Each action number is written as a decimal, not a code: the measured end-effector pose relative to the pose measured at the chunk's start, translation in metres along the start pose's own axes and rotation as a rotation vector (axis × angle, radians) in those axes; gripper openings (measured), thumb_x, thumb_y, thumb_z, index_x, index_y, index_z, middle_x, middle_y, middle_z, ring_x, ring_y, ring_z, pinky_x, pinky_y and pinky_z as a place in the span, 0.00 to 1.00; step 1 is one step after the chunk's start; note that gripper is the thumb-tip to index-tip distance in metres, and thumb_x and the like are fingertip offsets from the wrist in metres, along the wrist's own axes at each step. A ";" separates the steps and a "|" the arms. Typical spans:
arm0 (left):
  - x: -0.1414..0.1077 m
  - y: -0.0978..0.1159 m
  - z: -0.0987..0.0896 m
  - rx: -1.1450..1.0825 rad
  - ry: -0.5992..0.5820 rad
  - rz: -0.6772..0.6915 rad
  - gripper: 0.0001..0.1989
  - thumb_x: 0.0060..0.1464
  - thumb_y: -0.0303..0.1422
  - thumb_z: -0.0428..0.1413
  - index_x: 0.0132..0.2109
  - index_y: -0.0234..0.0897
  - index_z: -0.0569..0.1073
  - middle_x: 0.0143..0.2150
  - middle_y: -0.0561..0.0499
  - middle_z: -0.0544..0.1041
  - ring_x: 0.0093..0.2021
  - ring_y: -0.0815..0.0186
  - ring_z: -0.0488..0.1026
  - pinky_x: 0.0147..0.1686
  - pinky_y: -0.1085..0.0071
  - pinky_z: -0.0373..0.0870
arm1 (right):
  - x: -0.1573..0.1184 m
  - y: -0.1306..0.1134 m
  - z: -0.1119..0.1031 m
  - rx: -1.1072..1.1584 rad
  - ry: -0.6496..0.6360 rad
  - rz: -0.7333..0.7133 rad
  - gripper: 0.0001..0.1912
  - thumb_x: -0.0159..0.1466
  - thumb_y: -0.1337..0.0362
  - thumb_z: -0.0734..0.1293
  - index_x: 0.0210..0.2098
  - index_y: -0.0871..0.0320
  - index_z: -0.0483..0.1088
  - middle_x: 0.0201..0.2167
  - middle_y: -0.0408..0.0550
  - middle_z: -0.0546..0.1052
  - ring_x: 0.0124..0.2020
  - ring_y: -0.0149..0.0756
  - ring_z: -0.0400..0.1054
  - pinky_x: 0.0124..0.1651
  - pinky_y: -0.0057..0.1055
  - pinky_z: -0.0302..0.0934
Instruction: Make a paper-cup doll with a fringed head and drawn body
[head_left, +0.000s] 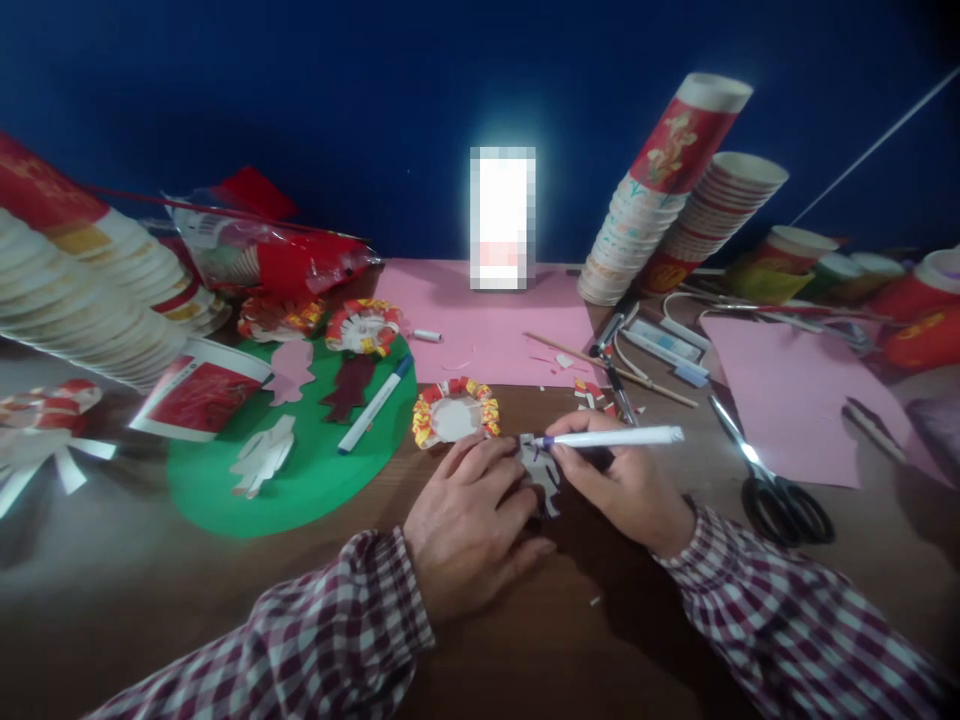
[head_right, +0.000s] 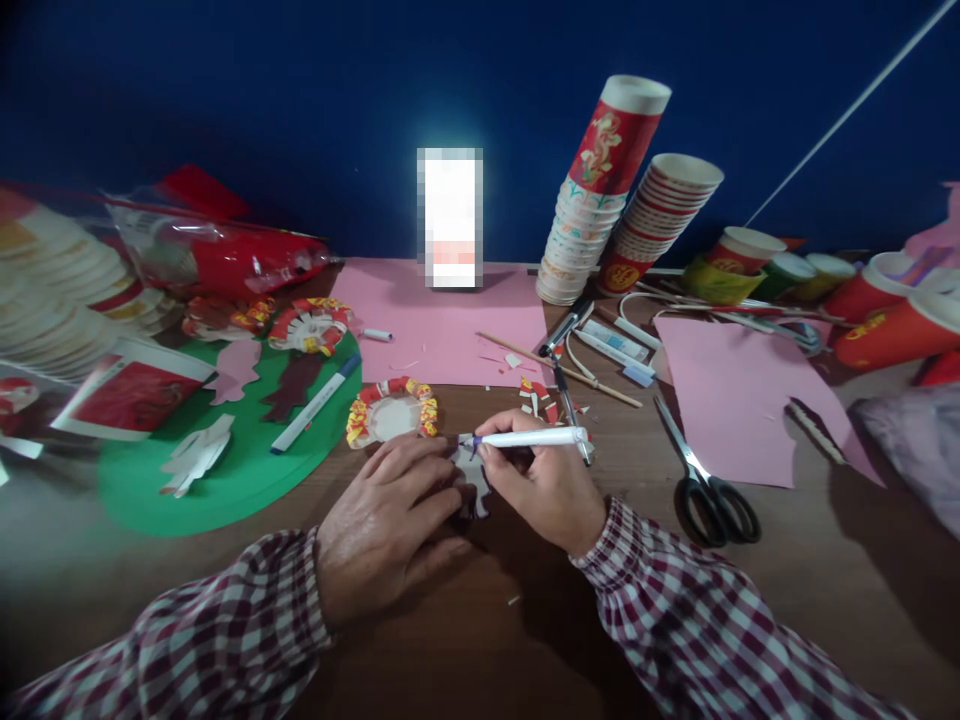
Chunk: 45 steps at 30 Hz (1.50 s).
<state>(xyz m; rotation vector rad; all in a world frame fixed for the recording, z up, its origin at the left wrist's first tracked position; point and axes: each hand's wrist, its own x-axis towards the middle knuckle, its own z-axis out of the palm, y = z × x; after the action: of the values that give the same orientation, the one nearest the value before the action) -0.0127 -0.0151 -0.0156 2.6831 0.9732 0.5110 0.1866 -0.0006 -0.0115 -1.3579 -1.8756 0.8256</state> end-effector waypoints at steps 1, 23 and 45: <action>0.000 0.000 0.000 -0.002 -0.002 -0.002 0.17 0.59 0.45 0.51 0.43 0.36 0.72 0.46 0.46 0.73 0.59 0.52 0.59 0.60 0.50 0.53 | 0.001 0.000 0.000 -0.003 0.000 -0.004 0.05 0.64 0.65 0.62 0.38 0.56 0.69 0.32 0.44 0.75 0.33 0.32 0.70 0.35 0.28 0.64; 0.000 0.002 -0.002 -0.006 0.000 -0.005 0.16 0.58 0.44 0.52 0.44 0.36 0.72 0.47 0.46 0.72 0.59 0.51 0.59 0.60 0.49 0.53 | 0.001 -0.001 0.000 -0.069 -0.043 -0.052 0.05 0.64 0.66 0.62 0.38 0.57 0.70 0.34 0.44 0.76 0.36 0.32 0.70 0.41 0.29 0.63; 0.001 0.001 -0.003 0.011 -0.002 0.007 0.16 0.58 0.44 0.52 0.43 0.35 0.73 0.46 0.45 0.73 0.58 0.51 0.60 0.60 0.49 0.55 | 0.002 -0.007 -0.003 -0.095 -0.024 -0.030 0.03 0.60 0.68 0.63 0.34 0.58 0.69 0.27 0.43 0.74 0.28 0.31 0.68 0.31 0.27 0.62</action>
<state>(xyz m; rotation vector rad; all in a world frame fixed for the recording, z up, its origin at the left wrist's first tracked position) -0.0126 -0.0150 -0.0123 2.6967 0.9696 0.5054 0.1848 0.0001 -0.0044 -1.3789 -1.9711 0.7484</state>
